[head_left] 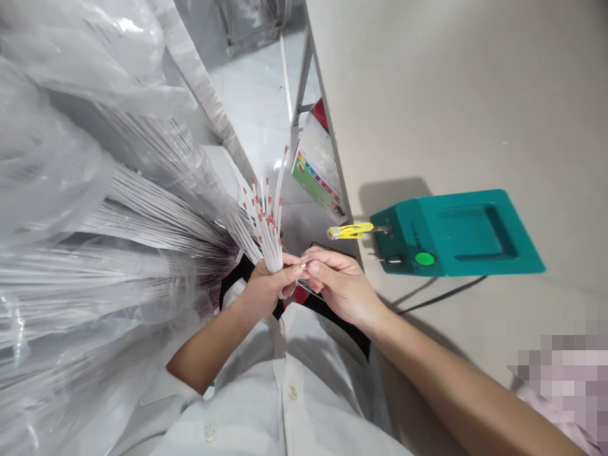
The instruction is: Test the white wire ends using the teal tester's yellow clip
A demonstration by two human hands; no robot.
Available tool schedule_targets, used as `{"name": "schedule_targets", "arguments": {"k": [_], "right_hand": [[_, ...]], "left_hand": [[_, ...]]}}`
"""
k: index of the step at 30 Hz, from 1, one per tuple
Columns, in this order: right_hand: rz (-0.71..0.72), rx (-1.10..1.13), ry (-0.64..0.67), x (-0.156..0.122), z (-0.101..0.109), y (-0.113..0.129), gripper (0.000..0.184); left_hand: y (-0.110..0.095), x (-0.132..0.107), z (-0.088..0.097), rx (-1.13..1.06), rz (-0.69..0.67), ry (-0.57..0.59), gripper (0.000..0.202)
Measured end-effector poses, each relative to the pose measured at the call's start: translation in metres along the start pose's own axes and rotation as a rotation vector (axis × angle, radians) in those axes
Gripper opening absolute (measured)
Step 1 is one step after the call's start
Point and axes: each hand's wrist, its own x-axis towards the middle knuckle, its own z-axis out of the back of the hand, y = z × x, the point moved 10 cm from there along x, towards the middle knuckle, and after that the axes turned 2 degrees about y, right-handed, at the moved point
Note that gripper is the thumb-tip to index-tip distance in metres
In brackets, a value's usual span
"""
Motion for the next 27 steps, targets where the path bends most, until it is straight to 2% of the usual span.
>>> {"name": "schedule_targets", "arguments": {"k": [3, 5, 8, 11, 13, 16, 20, 21, 23, 25, 27], "right_hand": [[0.023, -0.027, -0.031, 0.000, 0.003, 0.002, 0.021], [0.093, -0.120, -0.076, -0.001, 0.007, 0.010, 0.018], [0.241, -0.363, -0.155, -0.006, 0.011, 0.030, 0.011], [0.422, -0.679, -0.180, -0.015, 0.006, 0.052, 0.010], [0.559, -0.901, -0.145, -0.020, -0.004, 0.062, 0.011], [0.721, -1.200, -0.059, -0.027, -0.018, 0.065, 0.014], [0.791, -1.515, 0.128, -0.029, -0.035, 0.049, 0.018], [0.771, -1.551, 0.157, -0.028, -0.035, 0.046, 0.018], [0.706, -1.498, 0.082, -0.025, -0.027, 0.051, 0.018], [0.647, -1.301, -0.070, -0.023, -0.012, 0.063, 0.019], [0.599, -1.095, -0.120, -0.021, -0.003, 0.068, 0.017]], "left_hand": [[0.003, 0.000, -0.001, -0.024, 0.006, -0.019, 0.027], [0.002, 0.001, 0.001, -0.008, -0.017, -0.059, 0.027], [-0.002, -0.001, 0.006, 0.081, -0.060, -0.111, 0.025], [-0.005, -0.003, 0.007, 0.168, -0.087, -0.120, 0.023], [-0.008, -0.006, 0.008, 0.221, -0.106, -0.132, 0.023], [-0.010, -0.009, 0.010, 0.285, -0.122, -0.161, 0.022], [-0.015, -0.009, 0.015, 0.217, -0.159, -0.220, 0.021], [-0.017, -0.008, 0.016, 0.205, -0.169, -0.236, 0.021], [-0.019, -0.007, 0.019, 0.200, -0.174, -0.255, 0.021], [-0.017, -0.007, 0.019, 0.199, -0.161, -0.251, 0.022], [-0.015, -0.007, 0.018, 0.196, -0.154, -0.229, 0.024]]}}
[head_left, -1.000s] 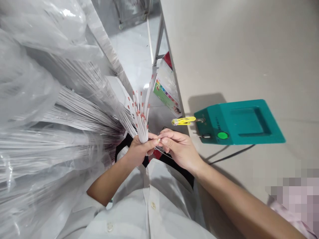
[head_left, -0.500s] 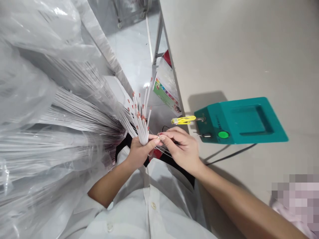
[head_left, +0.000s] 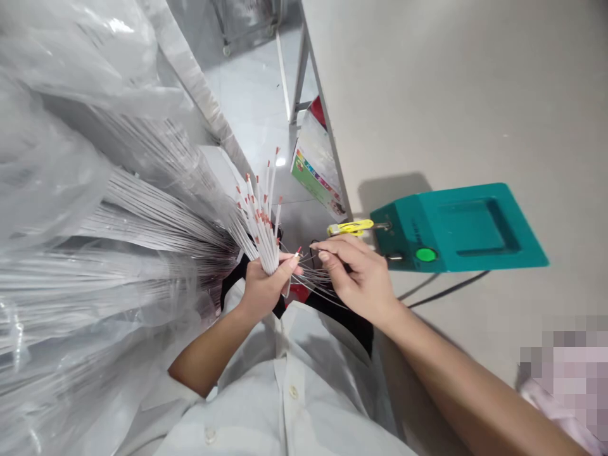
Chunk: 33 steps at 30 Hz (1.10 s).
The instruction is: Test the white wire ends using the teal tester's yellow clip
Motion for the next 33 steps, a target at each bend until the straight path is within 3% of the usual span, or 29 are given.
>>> {"name": "schedule_targets", "arguments": {"k": [3, 5, 9, 12, 15, 17, 22, 24, 26, 29, 33], "right_hand": [[-0.006, 0.154, 0.070, 0.001, -0.009, 0.003, 0.014], [0.041, 0.142, 0.101, 0.000, -0.013, 0.008, 0.013], [0.260, -0.204, 0.113, -0.005, -0.013, 0.029, 0.017], [0.348, -0.483, 0.157, -0.006, -0.018, 0.040, 0.020], [0.203, -0.494, 0.268, -0.001, -0.021, 0.030, 0.026], [0.027, -0.310, 0.353, 0.001, -0.024, 0.015, 0.026], [-0.627, 0.564, 0.460, -0.017, -0.046, -0.031, 0.020], [-0.886, 0.904, 0.497, -0.032, -0.063, -0.036, 0.021], [-1.020, 1.120, 0.525, -0.041, -0.074, -0.033, 0.024], [-1.008, 1.115, 0.470, -0.041, -0.073, -0.038, 0.032], [-0.693, 0.737, 0.205, -0.020, -0.039, -0.047, 0.035]], "left_hand": [[0.001, -0.002, -0.004, 0.029, -0.007, 0.067, 0.027], [0.000, -0.003, -0.007, 0.073, -0.009, 0.114, 0.029], [-0.005, -0.004, -0.012, 0.179, -0.028, 0.181, 0.026], [-0.008, -0.004, -0.009, 0.260, -0.048, 0.139, 0.021], [-0.014, -0.007, -0.007, 0.353, -0.099, 0.096, 0.017], [-0.018, -0.009, -0.009, 0.426, -0.147, 0.110, 0.018], [-0.019, -0.012, -0.011, 0.509, -0.191, 0.106, 0.018], [-0.019, -0.012, -0.010, 0.500, -0.185, 0.075, 0.017], [-0.019, -0.012, -0.009, 0.481, -0.169, 0.039, 0.015], [-0.017, -0.012, -0.006, 0.417, -0.102, -0.003, 0.015], [-0.013, -0.008, -0.005, 0.282, -0.030, 0.022, 0.016]]}}
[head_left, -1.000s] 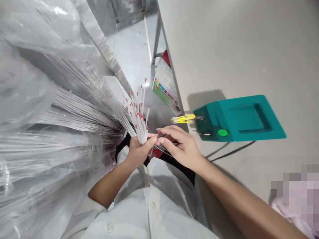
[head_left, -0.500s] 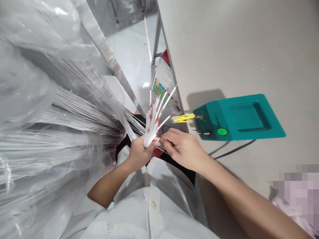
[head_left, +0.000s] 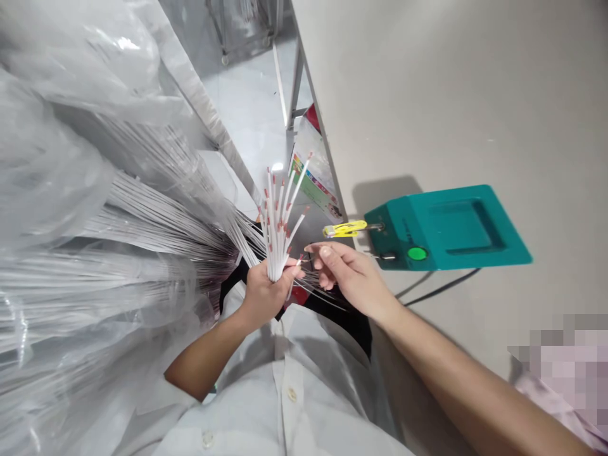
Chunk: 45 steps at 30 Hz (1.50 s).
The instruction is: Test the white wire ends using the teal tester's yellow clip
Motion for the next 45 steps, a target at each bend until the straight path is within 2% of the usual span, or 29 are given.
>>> {"name": "schedule_targets", "arguments": {"k": [4, 7, 10, 13, 15, 17, 22, 26, 36, 40, 45], "right_hand": [[0.529, -0.590, 0.043, -0.017, -0.018, 0.046, 0.020], [0.842, -1.052, -0.056, -0.038, -0.033, 0.067, 0.019], [0.938, -1.364, -0.113, -0.047, -0.039, 0.075, 0.019], [0.983, -1.480, -0.210, -0.056, -0.027, 0.091, 0.015], [0.988, -1.534, -0.309, -0.060, -0.013, 0.103, 0.019], [0.929, -1.610, -0.345, -0.055, 0.000, 0.107, 0.026], [0.732, -1.867, -0.222, -0.028, 0.011, 0.095, 0.029], [0.702, -1.981, -0.166, -0.018, 0.007, 0.091, 0.031], [0.657, -1.952, 0.019, 0.002, 0.008, 0.095, 0.027], [0.637, -1.877, 0.028, 0.003, 0.013, 0.094, 0.027], [0.631, -1.896, 0.003, 0.002, 0.016, 0.092, 0.019]], "left_hand": [[-0.002, 0.003, -0.007, -0.033, -0.021, 0.116, 0.018], [0.003, 0.003, -0.010, -0.076, 0.007, 0.141, 0.020], [0.010, 0.004, -0.012, -0.108, 0.058, 0.123, 0.021], [0.013, 0.009, -0.011, -0.150, 0.089, 0.085, 0.025], [0.010, 0.015, -0.013, -0.162, 0.082, 0.100, 0.034], [0.005, 0.022, -0.018, -0.155, 0.058, 0.128, 0.045], [-0.005, 0.036, -0.030, -0.149, -0.004, 0.161, 0.047], [-0.008, 0.041, -0.036, -0.175, -0.010, 0.161, 0.047], [-0.017, 0.047, -0.048, -0.189, 0.003, 0.197, 0.049], [-0.013, 0.049, -0.048, -0.144, 0.019, 0.159, 0.049], [-0.016, 0.049, -0.046, -0.066, -0.009, 0.120, 0.044]]}}
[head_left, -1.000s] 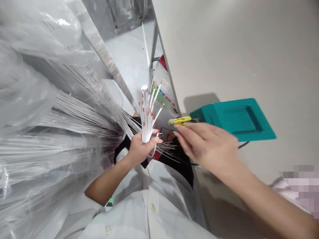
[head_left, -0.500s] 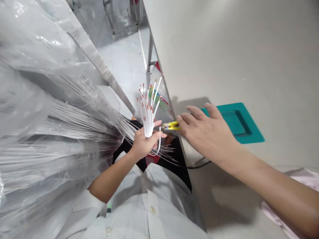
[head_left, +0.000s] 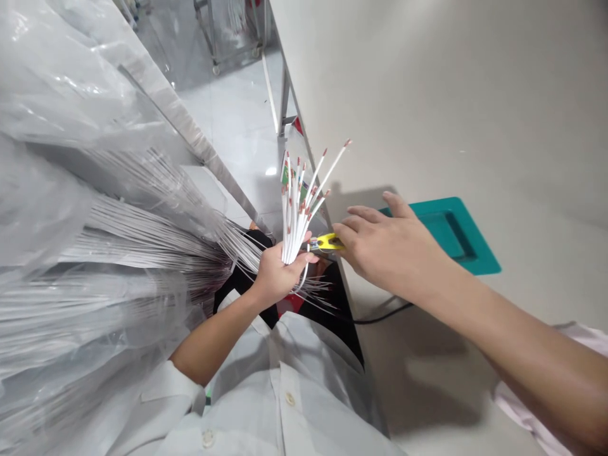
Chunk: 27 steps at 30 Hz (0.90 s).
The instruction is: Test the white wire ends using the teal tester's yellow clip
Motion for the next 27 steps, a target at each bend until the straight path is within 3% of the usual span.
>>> {"name": "schedule_targets", "arguments": {"k": [9, 14, 18, 21, 23, 27], "right_hand": [[-0.003, -0.011, -0.049, -0.004, 0.001, 0.003, 0.052], [0.005, 0.013, -0.082, -0.004, 0.002, 0.001, 0.051], [0.018, 0.117, -0.252, -0.012, 0.022, 0.006, 0.045], [0.006, 0.279, -0.457, -0.026, 0.042, 0.019, 0.029], [-0.056, 0.487, -0.558, -0.034, 0.044, 0.025, 0.022], [-0.249, 1.120, -0.463, -0.026, 0.003, 0.032, 0.020]], "left_hand": [[0.002, -0.004, 0.005, -0.015, -0.010, -0.032, 0.044], [0.006, -0.010, 0.009, -0.067, 0.021, -0.019, 0.046], [0.010, -0.017, 0.020, -0.110, 0.050, -0.058, 0.048], [0.006, -0.024, 0.030, -0.120, 0.028, -0.079, 0.027], [0.002, -0.029, 0.033, -0.121, 0.003, -0.043, 0.018], [-0.007, -0.037, 0.035, -0.201, -0.032, 0.041, 0.020]]}}
